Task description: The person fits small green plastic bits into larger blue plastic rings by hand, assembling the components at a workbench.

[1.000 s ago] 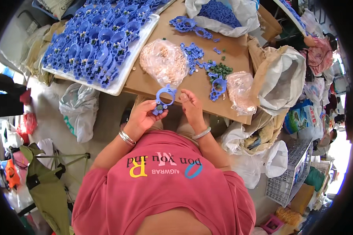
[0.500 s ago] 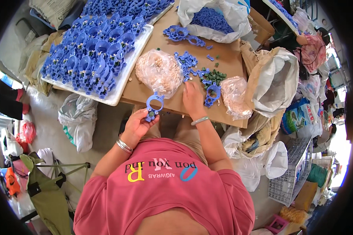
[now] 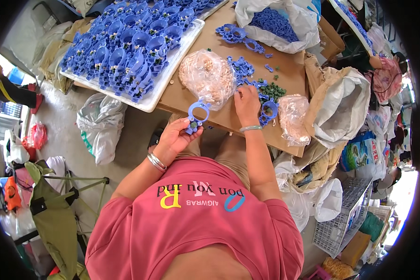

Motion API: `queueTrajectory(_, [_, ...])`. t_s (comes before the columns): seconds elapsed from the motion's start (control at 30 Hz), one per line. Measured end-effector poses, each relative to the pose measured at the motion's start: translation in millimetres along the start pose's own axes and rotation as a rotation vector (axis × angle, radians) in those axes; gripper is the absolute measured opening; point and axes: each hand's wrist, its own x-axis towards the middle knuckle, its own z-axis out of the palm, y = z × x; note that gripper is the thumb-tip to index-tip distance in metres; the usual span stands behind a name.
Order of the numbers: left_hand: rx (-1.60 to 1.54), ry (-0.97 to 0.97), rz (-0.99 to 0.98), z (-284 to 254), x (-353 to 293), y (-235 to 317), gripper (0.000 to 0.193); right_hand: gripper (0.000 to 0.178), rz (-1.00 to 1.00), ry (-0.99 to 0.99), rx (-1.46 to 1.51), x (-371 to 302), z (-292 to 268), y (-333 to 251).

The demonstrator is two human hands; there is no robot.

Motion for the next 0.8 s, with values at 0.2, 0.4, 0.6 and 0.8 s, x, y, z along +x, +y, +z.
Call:
queueTrajectory(0.2, [-0.054,-0.081,0.024,-2,5,2,0.015,0.009,0.340,-0.182,0.732,-14,-33,-36])
queueTrajectory(0.4, [-0.080,-0.116,0.054,5,7,-3,0.015,0.012,0.336,-0.520,1.015,-47,-30,-71])
queueTrajectory(0.6, [-0.139,-0.093,0.072,-1,8,-5,0.014,0.018,0.243,-0.484,0.884,-57,-10,-82])
queueTrajectory(0.8, [-0.163,-0.087,0.097,0,7,-3,0.016,0.017,-0.091,-0.246,0.751,-58,-3,-82])
